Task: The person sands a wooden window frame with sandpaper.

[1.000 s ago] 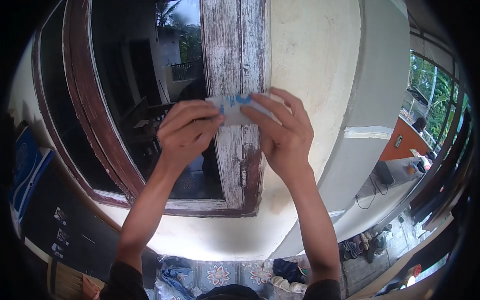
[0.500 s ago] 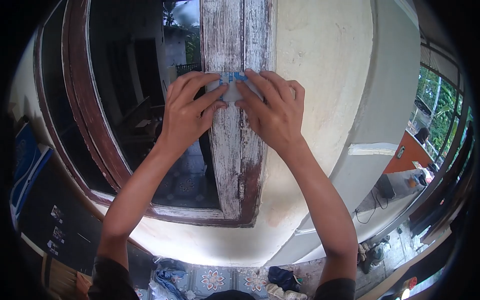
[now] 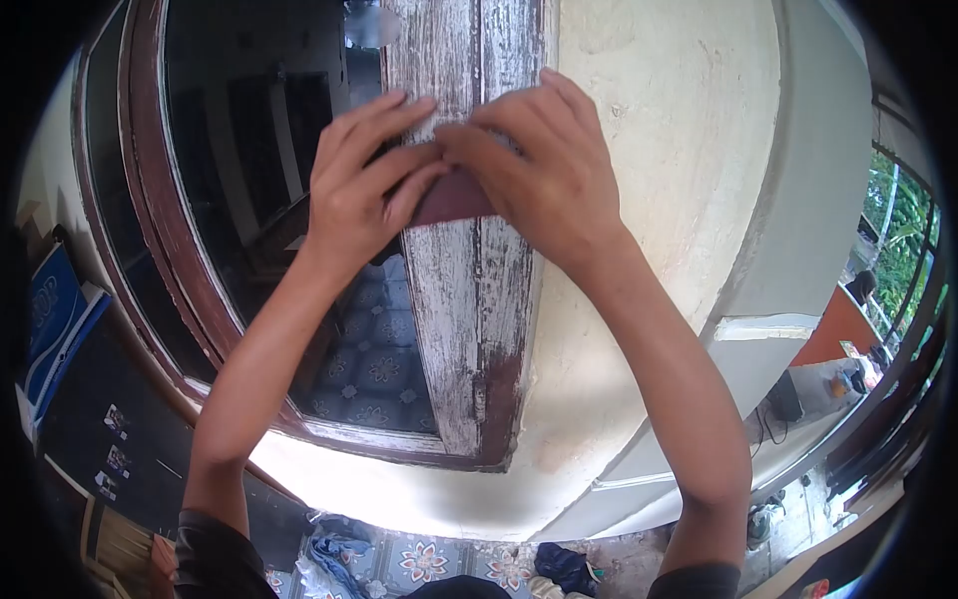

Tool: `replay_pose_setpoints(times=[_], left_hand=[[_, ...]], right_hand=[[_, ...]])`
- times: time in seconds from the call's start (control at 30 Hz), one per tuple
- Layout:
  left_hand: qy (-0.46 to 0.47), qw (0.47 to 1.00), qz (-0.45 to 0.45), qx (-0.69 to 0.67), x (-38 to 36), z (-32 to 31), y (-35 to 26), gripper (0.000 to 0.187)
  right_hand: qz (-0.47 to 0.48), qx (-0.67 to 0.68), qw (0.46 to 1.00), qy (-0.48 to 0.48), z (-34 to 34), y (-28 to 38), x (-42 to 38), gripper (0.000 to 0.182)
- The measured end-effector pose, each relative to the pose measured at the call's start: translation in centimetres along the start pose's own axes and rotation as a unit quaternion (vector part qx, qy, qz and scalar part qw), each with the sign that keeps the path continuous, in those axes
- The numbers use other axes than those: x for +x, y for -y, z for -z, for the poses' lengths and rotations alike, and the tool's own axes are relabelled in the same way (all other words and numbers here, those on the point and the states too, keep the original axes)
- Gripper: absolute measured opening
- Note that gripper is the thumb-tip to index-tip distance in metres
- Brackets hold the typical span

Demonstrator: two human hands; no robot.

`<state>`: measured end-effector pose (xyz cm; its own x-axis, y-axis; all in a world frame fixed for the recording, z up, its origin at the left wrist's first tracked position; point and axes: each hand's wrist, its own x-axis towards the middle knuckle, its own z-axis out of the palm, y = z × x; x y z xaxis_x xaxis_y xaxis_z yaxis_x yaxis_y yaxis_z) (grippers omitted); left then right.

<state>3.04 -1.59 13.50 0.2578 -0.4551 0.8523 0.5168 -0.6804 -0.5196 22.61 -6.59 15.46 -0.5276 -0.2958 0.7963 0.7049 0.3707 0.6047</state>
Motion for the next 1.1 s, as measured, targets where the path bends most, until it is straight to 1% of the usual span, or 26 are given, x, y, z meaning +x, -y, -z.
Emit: replay_pose_setpoints(times=[0.1,0.17,0.2,0.23,0.3,0.37,0.4,0.43,0.47,0.5,0.53,0.57,0.63,0.67,0.7,0.73,0.77,0.8,0.83,0.9,1.0,1.07,1.1], left_hand=[[0.020,1.000,-0.007,0.002,-1.6,0.5,-0.8,0.023],[0.023,1.000,-0.014,-0.005,-2.0,1.0,-0.8,0.024],[0.026,0.999,-0.027,-0.011,-2.4,1.1,-0.7,0.025],[0.029,0.999,-0.038,-0.016,-2.8,1.2,-0.7,0.025],[0.025,0.999,-0.042,-0.015,-3.2,1.6,-0.6,0.024],[0.058,0.998,-0.034,-0.018,-3.2,2.2,-0.9,0.032],[0.068,0.996,-0.018,-0.050,-2.5,3.0,-1.4,0.038],[0.065,0.996,-0.021,-0.051,-2.2,3.2,-1.8,0.038],[0.075,0.992,-0.006,-0.099,-1.8,3.4,-2.0,0.039],[0.085,0.985,0.010,-0.147,-1.5,3.5,-2.2,0.040],[0.082,0.985,0.030,-0.148,-1.2,3.5,-2.5,0.028],[0.081,0.985,0.031,-0.147,-1.1,3.5,-2.5,0.028],[0.112,0.969,0.158,-0.153,-0.4,3.6,-2.4,0.020],[0.092,0.961,0.205,-0.161,-0.2,3.4,-2.9,0.017],[0.093,0.960,0.208,-0.162,-0.1,3.2,-3.4,0.017],[0.068,0.963,0.210,-0.152,-0.2,3.0,-3.9,0.017],[0.043,0.966,0.210,-0.142,-0.1,2.8,-4.4,0.017],[0.032,0.966,0.218,-0.137,0.0,2.7,-5.1,0.018],[0.032,0.966,0.219,-0.136,-0.2,2.7,-5.2,0.018],[0.043,0.959,0.252,-0.122,-0.1,2.2,-4.8,0.018],[0.025,0.966,0.240,-0.094,2.2,1.2,-2.6,0.019],[-0.039,0.982,0.181,-0.048,5.1,-0.2,0.3,0.019],[-0.057,0.981,0.181,-0.043,6.9,-0.6,1.7,0.020]], right_hand=[[0.012,0.000,1.000,0.003,0.9,0.9,-1.1,0.028],[0.027,0.069,0.994,0.077,2.0,1.3,-1.9,0.034],[0.015,0.073,0.991,0.111,2.7,2.1,-2.4,0.036],[0.017,0.073,0.991,0.112,3.1,2.7,-3.2,0.036],[0.013,0.034,0.989,0.144,3.4,4.0,-4.6,0.036],[0.013,0.013,0.991,0.134,3.5,4.7,-4.5,0.032],[-0.031,0.036,0.990,0.135,3.6,4.9,-4.2,0.029],[-0.077,0.057,0.986,0.135,3.8,4.9,-3.9,0.026],[-0.075,0.051,0.987,0.131,4.2,4.7,-3.5,0.026],[-0.168,0.075,0.973,0.139,4.5,4.2,-2.9,0.024],[-0.259,0.101,0.949,0.147,4.7,3.9,-2.3,0.021],[-0.258,0.102,0.949,0.147,4.7,3.9,-1.6,0.021],[-0.151,0.045,0.979,0.127,4.7,4.0,-0.4,0.019],[-0.152,0.047,0.979,0.129,4.5,4.3,-0.4,0.019],[-0.160,0.022,0.981,0.111,4.2,4.6,-0.6,0.017],[-0.168,-0.002,0.982,0.092,3.9,4.9,-0.8,0.016],[-0.168,-0.001,0.981,0.093,3.6,5.0,-1.2,0.016],[-0.191,-0.017,0.978,0.079,3.2,5.0,-1.6,0.015],[-0.213,-0.034,0.974,0.064,2.8,4.9,-1.9,0.014],[-0.207,-0.036,0.976,0.050,2.4,4.4,-2.1,0.015],[-0.189,-0.059,0.980,0.012,1.3,1.7,-0.4,0.014],[-0.176,-0.089,0.980,-0.033,0.1,-1.5,2.3,0.013],[-0.174,-0.099,0.978,-0.056,-0.4,-3.0,4.1,0.012]])
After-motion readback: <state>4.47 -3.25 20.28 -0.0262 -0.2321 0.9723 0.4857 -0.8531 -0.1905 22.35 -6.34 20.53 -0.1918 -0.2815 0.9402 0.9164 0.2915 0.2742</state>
